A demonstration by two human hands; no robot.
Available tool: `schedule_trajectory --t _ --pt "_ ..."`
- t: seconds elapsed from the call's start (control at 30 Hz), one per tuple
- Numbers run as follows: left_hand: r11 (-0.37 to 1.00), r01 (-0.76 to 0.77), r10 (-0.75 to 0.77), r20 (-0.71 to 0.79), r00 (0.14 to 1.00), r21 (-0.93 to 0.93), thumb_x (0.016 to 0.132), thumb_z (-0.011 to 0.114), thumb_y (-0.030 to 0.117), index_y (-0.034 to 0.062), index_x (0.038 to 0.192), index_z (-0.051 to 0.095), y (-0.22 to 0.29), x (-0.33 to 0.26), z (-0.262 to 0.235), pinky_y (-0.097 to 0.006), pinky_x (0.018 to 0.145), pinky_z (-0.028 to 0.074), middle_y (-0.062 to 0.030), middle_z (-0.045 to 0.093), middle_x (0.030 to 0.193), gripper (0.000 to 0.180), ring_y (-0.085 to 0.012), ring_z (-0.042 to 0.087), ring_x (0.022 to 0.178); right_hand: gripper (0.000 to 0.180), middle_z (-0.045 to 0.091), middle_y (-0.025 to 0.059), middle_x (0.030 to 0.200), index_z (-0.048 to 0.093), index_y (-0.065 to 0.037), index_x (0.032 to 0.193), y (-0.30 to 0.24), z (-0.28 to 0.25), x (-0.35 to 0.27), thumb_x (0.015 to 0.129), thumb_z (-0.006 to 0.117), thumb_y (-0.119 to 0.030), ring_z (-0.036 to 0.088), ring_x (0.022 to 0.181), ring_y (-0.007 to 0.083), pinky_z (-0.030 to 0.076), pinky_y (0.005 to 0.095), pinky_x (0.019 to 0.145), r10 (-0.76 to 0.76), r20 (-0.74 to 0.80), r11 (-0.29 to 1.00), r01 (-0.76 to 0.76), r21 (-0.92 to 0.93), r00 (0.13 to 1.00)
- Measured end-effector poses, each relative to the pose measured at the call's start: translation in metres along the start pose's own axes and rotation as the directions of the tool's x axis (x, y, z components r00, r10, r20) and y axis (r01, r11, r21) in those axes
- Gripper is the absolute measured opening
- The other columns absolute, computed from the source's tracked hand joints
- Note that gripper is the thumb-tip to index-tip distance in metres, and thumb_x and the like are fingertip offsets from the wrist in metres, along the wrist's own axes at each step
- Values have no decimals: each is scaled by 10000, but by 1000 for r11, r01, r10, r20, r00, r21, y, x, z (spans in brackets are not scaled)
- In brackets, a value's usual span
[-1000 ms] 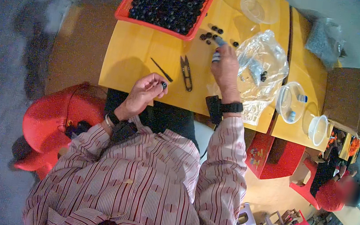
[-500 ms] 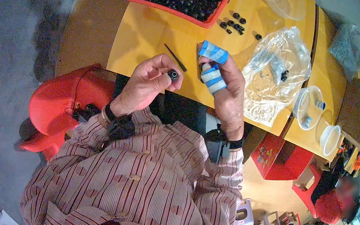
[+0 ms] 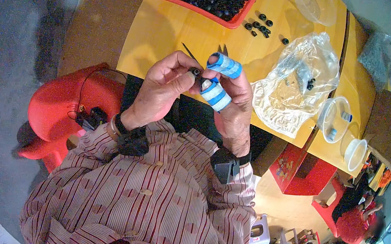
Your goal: The person assembles small black plastic components by hand and with pliers.
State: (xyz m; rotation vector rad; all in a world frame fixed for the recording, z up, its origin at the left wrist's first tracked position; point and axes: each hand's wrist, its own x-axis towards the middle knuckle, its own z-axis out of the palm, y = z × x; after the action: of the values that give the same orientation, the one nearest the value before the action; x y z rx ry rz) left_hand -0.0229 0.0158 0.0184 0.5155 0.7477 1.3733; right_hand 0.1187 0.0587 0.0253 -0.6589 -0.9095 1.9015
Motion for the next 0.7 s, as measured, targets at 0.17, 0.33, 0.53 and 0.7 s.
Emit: schedule_trajectory --t 0.17,0.33,0.53,0.7 --pt "985 -73 80 -40 996 155 907 538 34 -5 1048 471 6 1 6 -250 757 498 -93 613 995 161 -112 593 881 373 580 12 992 560 -46 1145 0 5 -4 802 584 100 564 930 123 490 290 840 6 0 994 -6 -111 1000" --pt "969 -115 132 -67 989 218 906 543 43 0 1050 471 4 -2 2 -231 725 486 -76 601 965 167 -95 584 866 340 558 27 1017 576 -25 1111 2 5 -2 799 591 109 566 947 125 476 271 849 -162 74 892 178 -415 984" --pt "967 -115 132 -60 989 229 901 543 36 -1 1058 472 6 -1 4 -233 735 490 -53 580 927 176 -89 577 856 336 547 34 993 578 -14 1101 -1 9 -5 794 588 122 573 934 131 473 256 842 -180 61 868 188 -460 982" --pt "971 -116 131 -57 990 209 892 551 22 -9 1064 473 6 -1 5 -238 760 498 -56 568 939 192 -95 576 861 311 549 35 991 592 -16 1080 0 12 -5 797 589 112 570 923 127 474 262 836 -208 5 876 189 -444 978"
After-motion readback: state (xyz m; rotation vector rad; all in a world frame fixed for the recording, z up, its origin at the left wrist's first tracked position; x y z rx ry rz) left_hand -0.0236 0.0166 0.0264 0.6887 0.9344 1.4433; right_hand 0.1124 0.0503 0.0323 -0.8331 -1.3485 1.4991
